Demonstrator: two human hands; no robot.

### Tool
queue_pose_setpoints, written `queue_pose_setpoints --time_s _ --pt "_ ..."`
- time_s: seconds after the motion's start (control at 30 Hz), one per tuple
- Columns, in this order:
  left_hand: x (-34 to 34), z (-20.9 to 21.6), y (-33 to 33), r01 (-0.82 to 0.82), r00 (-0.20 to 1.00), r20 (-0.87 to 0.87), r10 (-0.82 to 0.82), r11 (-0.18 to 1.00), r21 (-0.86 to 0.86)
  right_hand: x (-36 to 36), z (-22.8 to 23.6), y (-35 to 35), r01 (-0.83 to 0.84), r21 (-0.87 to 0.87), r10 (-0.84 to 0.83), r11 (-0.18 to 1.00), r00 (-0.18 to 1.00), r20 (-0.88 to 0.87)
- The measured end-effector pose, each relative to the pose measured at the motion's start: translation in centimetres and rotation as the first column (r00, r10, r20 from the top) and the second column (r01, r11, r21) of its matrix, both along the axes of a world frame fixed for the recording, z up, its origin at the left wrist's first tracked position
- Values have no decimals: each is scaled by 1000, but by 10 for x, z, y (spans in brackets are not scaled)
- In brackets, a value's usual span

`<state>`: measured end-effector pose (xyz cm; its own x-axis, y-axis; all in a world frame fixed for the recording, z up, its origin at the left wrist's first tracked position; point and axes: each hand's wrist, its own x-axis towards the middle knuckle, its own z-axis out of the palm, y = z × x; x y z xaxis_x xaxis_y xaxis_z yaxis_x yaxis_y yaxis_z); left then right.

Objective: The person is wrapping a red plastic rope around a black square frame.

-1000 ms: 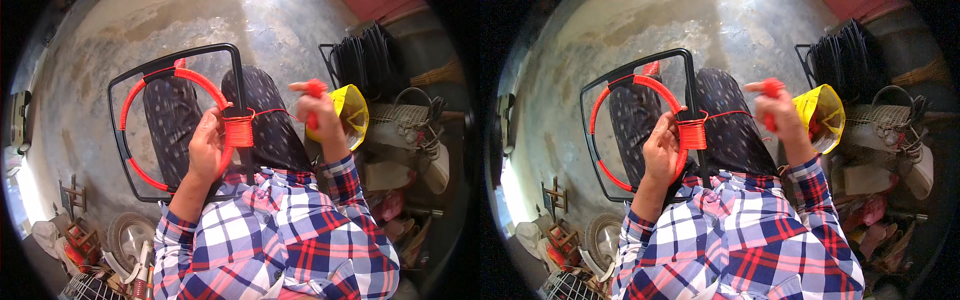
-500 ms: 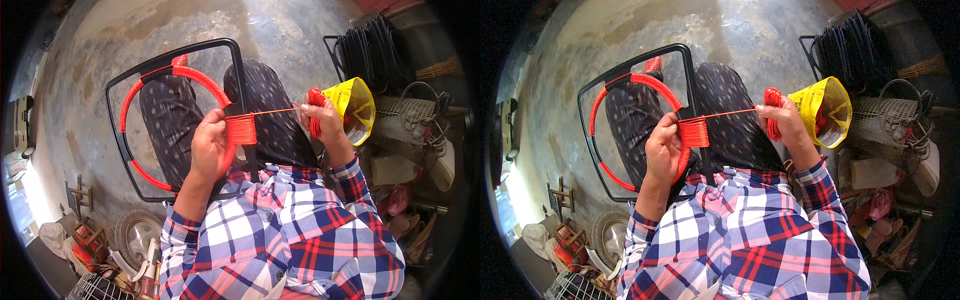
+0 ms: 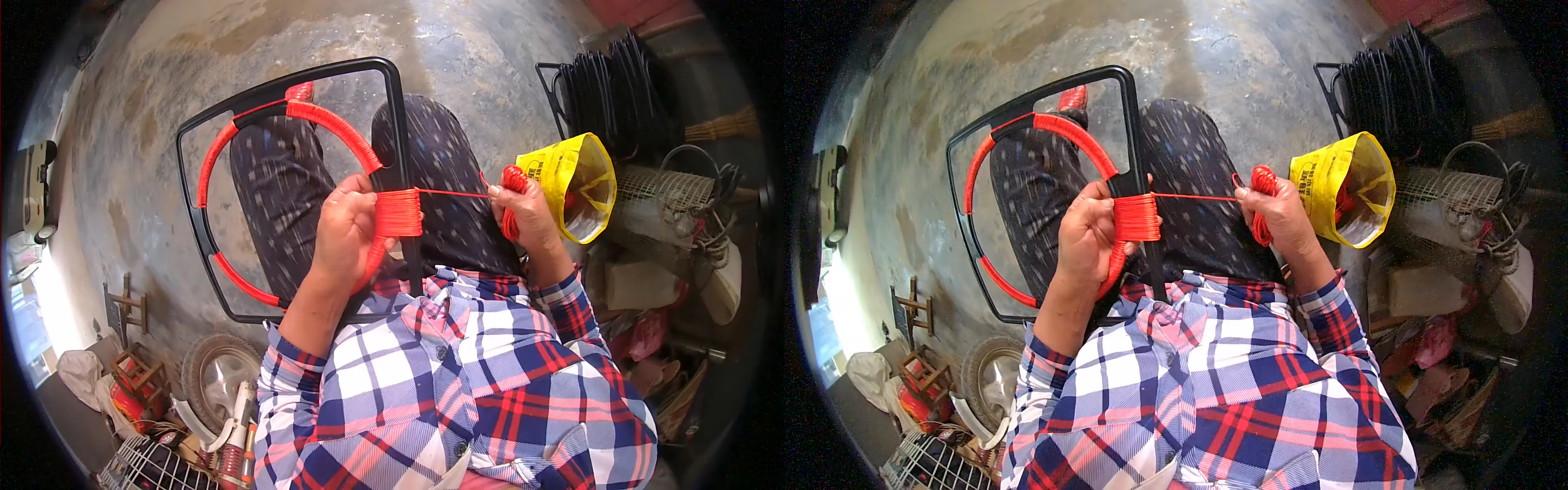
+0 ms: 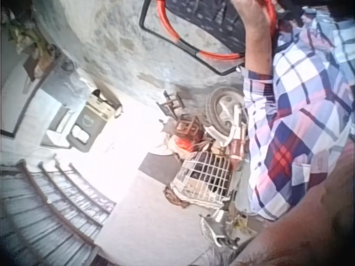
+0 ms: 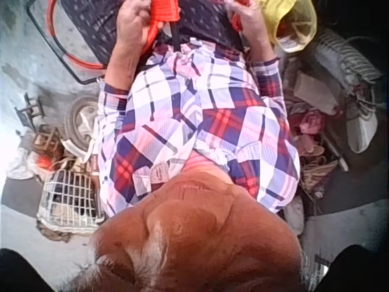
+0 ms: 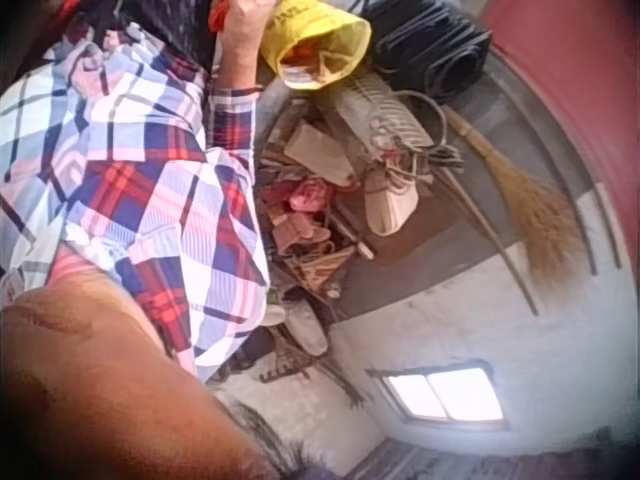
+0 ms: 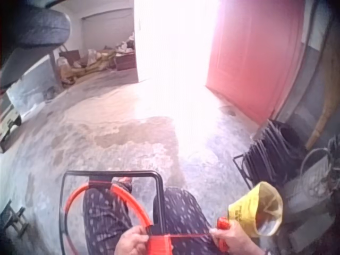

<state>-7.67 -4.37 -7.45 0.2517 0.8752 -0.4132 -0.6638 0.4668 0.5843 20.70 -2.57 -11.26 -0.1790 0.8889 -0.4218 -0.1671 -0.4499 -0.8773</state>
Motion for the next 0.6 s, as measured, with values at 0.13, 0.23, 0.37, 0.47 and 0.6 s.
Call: queue_pose_setpoints --time_s 0.13,0.23,0.37,0.47,0.6 --pt "-2 -2 1 -2 1000 2 2 1000 2 -6 7 6 -37 80 24 996 987 159" --pt "-2 -2 0 3 1000 6 -3 1000 7 1 9 4 -123 170 71 978 956 283" --pt "1 2 1 24 999 39 -23 999 -22 1 1 -3 -114 130 76 985 961 265" --pt "0 2 0 48 998 45 -49 999 12 -1 -15 6 -111 163 56 980 949 312" --pt "3 -4 -3 59 998 -5 -59 998 15 1 -18 25 -212 226 94 951 892 443"
